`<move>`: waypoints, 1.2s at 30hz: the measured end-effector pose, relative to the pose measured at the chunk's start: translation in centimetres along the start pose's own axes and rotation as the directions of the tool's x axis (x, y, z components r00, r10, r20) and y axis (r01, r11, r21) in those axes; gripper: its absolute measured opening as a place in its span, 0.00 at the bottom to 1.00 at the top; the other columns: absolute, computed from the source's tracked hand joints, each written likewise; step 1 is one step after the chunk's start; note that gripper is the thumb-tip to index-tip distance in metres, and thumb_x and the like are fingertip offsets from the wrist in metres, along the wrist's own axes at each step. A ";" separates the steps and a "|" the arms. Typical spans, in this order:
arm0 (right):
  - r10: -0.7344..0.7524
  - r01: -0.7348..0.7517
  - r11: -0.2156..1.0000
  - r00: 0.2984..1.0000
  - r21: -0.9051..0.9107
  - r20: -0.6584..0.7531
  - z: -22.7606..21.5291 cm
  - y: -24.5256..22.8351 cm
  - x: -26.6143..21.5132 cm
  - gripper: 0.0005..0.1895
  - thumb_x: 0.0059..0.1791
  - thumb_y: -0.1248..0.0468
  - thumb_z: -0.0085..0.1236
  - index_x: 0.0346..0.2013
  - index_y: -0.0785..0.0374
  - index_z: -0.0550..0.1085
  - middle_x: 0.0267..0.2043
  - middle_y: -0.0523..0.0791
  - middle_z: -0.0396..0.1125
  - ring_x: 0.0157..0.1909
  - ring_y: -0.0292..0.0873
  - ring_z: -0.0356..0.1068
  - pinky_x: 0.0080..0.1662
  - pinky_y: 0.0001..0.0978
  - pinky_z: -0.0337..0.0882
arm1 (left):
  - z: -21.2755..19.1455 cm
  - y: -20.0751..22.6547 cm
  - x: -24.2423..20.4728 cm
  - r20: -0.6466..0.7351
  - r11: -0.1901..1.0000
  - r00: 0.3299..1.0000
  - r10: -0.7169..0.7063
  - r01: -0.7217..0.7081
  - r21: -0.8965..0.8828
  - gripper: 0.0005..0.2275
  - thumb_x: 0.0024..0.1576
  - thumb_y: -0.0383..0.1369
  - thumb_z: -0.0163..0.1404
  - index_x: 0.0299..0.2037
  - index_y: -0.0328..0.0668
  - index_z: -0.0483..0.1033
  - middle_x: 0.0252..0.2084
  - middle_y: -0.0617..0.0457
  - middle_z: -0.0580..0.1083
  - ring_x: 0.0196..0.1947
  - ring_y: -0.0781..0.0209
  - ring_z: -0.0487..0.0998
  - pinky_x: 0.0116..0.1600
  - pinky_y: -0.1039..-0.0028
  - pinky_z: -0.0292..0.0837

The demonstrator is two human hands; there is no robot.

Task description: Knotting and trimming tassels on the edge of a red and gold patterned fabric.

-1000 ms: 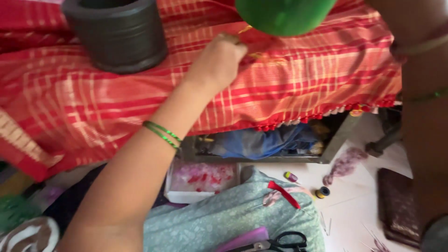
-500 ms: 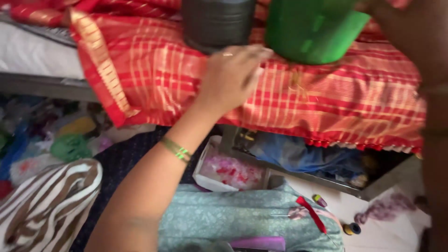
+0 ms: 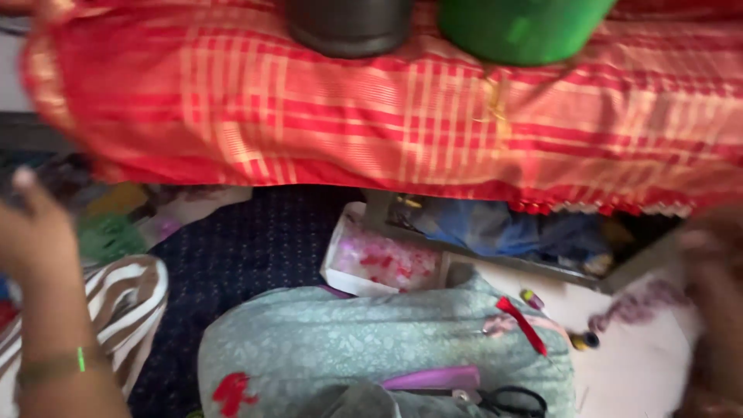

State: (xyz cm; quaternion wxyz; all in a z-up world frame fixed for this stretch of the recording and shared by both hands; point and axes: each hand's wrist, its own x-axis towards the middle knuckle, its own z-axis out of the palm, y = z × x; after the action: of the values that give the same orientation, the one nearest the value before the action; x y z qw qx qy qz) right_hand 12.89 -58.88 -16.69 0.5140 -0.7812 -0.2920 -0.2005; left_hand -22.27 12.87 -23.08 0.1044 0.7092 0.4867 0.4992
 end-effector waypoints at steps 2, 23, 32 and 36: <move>0.060 -0.059 0.998 0.997 0.021 -0.040 0.0 0.5 -3.0 0.08 0.60 0.70 0.53 0.54 0.69 0.69 0.45 0.48 0.66 0.44 0.38 0.69 0.46 0.29 0.71 | 1.6 -2.0 -4.6 0.081 0.991 0.988 -0.132 0.134 -0.023 0.24 0.75 0.47 0.45 0.58 0.23 0.70 0.54 0.24 0.73 0.53 0.26 0.73 0.57 0.48 0.67; 0.349 -0.178 0.723 0.928 -0.668 0.130 3.2 10.1 -21.8 0.08 0.45 0.65 0.59 0.38 0.61 0.79 0.41 0.52 0.72 0.41 0.60 0.73 0.41 0.50 0.73 | 1.2 19.5 -39.0 0.439 0.717 0.653 0.618 -0.237 -0.656 0.08 0.56 0.25 0.53 0.44 0.43 0.79 0.47 0.52 0.79 0.59 0.47 0.74 0.66 0.58 0.63; 0.475 -0.287 0.536 0.880 -0.793 0.003 3.9 2.8 -15.5 0.04 0.53 0.64 0.54 0.38 0.58 0.77 0.40 0.49 0.72 0.39 0.57 0.73 0.42 0.50 0.72 | 1.3 19.4 -41.9 0.559 0.720 0.549 0.621 -0.117 -0.684 0.07 0.53 0.28 0.57 0.40 0.48 0.83 0.43 0.56 0.81 0.56 0.49 0.75 0.63 0.60 0.67; 0.062 0.047 0.880 0.975 -0.473 0.212 7.0 -4.6 -12.5 0.05 0.43 0.69 0.64 0.33 0.61 0.79 0.39 0.49 0.69 0.40 0.54 0.71 0.42 0.44 0.72 | -0.9 27.5 -40.3 0.402 0.484 0.393 0.827 -0.136 -0.864 0.24 0.50 0.37 0.62 0.57 0.37 0.77 0.60 0.46 0.73 0.65 0.39 0.64 0.66 0.53 0.58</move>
State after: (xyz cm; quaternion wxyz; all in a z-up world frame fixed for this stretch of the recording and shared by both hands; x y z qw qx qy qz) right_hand 0.56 -54.17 -23.95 0.2722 -0.9017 -0.2861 -0.1760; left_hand -7.99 -33.37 -29.68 0.4063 0.8633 -0.1125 0.2774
